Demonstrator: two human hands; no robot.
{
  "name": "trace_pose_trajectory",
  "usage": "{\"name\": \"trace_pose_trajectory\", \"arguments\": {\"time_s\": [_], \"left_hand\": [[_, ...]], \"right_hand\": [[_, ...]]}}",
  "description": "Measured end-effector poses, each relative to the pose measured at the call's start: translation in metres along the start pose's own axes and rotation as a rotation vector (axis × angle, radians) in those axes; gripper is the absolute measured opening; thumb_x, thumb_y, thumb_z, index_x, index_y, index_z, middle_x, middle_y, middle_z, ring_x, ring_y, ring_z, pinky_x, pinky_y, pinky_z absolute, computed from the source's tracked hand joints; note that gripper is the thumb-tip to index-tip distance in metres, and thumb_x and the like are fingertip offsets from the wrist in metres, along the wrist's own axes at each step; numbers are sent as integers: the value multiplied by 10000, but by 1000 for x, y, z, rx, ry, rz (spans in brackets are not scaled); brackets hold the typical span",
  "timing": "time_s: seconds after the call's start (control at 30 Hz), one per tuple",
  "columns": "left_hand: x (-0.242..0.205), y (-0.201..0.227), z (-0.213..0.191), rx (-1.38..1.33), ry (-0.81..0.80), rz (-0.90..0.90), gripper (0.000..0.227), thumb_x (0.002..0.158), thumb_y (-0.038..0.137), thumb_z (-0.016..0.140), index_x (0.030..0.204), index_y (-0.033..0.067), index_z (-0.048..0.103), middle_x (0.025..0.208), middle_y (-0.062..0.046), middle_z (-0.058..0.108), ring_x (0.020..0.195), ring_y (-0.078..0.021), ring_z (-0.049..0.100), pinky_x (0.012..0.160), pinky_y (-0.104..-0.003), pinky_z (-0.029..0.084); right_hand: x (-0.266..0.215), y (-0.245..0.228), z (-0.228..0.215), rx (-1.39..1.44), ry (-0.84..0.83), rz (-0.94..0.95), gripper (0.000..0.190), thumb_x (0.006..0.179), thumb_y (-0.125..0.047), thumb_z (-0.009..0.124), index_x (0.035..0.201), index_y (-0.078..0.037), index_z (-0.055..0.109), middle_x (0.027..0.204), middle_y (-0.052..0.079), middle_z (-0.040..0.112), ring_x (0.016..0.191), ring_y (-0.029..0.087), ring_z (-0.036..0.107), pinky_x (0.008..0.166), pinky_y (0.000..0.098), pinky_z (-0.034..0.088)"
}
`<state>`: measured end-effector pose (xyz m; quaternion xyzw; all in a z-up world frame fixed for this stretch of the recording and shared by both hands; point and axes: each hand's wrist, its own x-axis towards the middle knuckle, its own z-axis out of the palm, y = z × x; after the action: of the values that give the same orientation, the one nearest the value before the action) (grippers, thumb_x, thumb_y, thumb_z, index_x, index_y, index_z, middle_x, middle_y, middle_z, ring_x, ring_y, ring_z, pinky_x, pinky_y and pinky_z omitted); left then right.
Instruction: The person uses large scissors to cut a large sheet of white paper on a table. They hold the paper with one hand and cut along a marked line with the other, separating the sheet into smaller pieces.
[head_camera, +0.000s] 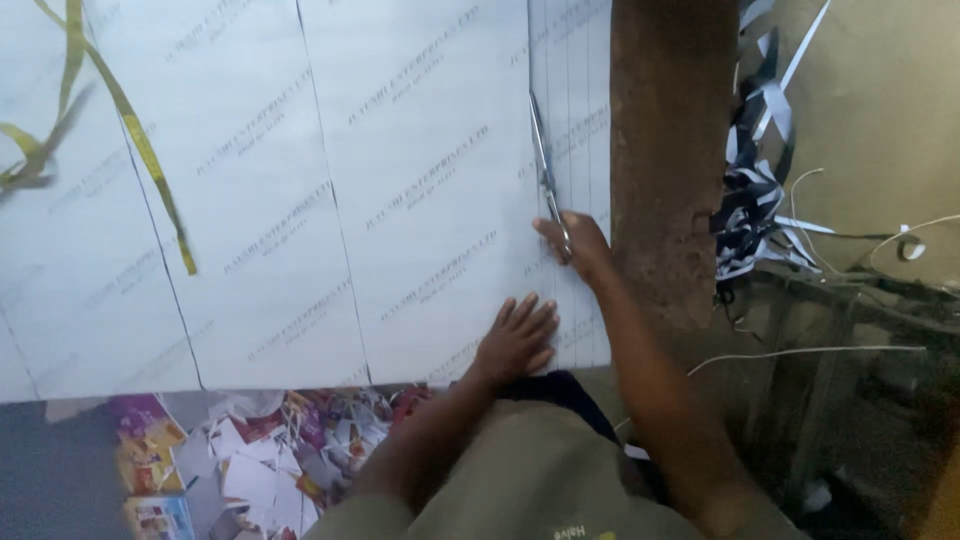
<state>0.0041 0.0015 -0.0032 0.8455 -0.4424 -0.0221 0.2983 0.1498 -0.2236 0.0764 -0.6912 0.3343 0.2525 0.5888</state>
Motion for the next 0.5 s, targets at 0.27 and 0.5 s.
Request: {"name": "trace_pose_trajectory", "arguments": {"time_s": [0.27,0.5], "left_hand": [[0,25,15,34,17,0,655,1006,560,598,1581,246,566,1690,-72,494,1554,-378,450,1238,-638,314],[-32,96,34,72,9,-322,484,1060,387,633,1469,129,613,1534,-121,515,1440,-355,491,1174,-579,354]], "right_hand": [[-211,207,-45,-126,-56,91,520,962,-509,813,797,-36,676,576,140,619,496,248,627,503,341,485],[-307,359,-99,-777,-198,-69,705,882,-579,741,1309,-26,652,1213,366,696,1173,582,670,956,673,527]]}}
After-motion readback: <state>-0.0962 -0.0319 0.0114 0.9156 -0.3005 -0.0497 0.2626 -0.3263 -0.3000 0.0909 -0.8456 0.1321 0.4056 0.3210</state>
